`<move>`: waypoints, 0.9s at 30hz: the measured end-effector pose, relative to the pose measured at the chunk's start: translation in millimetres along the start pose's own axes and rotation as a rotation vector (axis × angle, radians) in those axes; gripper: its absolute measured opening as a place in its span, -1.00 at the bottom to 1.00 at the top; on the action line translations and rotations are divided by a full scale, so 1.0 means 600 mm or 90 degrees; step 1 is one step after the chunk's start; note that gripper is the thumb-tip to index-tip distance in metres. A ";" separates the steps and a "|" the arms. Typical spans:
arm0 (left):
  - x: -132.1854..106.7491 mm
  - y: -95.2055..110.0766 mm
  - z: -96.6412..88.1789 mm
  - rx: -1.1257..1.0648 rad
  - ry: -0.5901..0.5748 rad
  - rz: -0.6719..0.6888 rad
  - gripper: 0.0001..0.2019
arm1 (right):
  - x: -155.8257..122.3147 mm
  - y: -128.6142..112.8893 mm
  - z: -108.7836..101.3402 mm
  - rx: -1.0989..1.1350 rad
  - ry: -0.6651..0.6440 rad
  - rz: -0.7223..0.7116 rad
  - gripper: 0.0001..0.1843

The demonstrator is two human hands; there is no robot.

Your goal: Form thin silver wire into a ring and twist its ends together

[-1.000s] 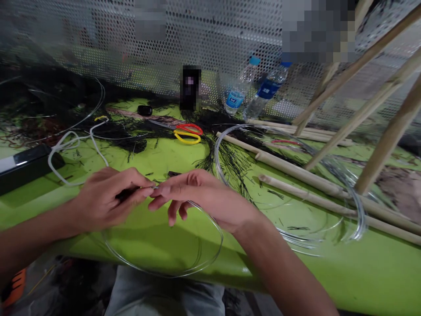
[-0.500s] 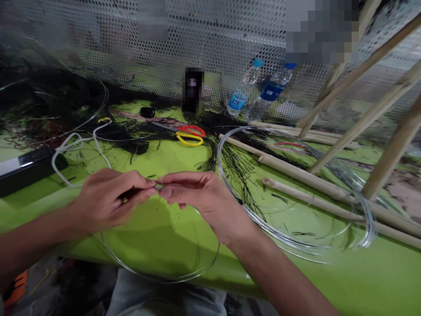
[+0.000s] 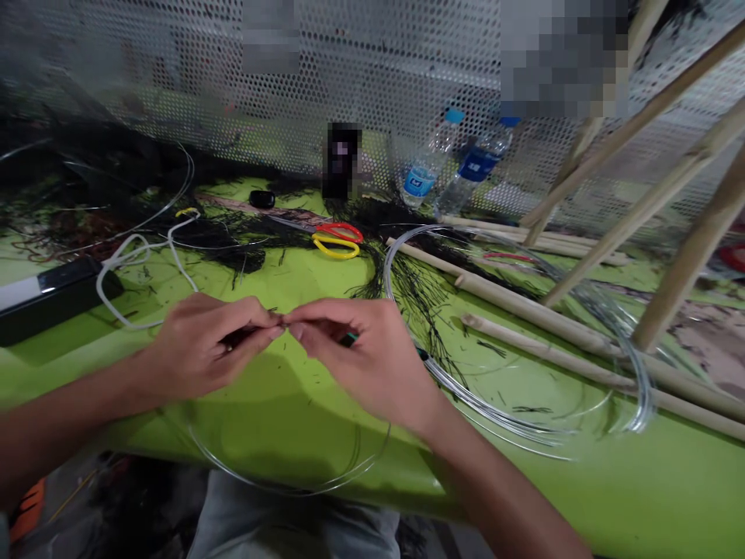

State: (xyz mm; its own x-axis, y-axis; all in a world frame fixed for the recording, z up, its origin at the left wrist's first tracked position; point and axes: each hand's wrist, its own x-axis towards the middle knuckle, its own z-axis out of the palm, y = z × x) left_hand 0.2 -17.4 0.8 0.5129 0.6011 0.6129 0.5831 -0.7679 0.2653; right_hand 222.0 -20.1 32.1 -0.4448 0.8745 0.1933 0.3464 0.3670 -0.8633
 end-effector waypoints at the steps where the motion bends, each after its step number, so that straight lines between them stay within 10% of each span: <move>1: -0.001 0.000 0.000 0.006 0.009 0.012 -0.87 | 0.005 0.000 -0.002 0.073 -0.036 0.046 -0.77; 11: -0.002 -0.001 -0.003 0.016 -0.015 0.047 -0.86 | 0.027 0.011 -0.010 0.162 -0.196 0.155 -0.52; 19: -0.005 0.001 -0.009 0.024 -0.039 0.074 -0.89 | -0.002 -0.001 -0.012 -0.392 -0.045 -0.282 -0.70; 27: -0.003 0.012 -0.008 -0.007 -0.065 0.050 -0.93 | -0.024 -0.015 0.001 -0.669 0.036 -0.430 -0.60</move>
State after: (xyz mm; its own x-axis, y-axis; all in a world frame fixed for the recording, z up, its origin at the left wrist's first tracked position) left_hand 0.4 -25.0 5.1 0.6186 0.5581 0.5530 0.5323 -0.8154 0.2274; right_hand 225.0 -36.3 37.1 -0.7631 0.4163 0.4943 0.5663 0.7994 0.2010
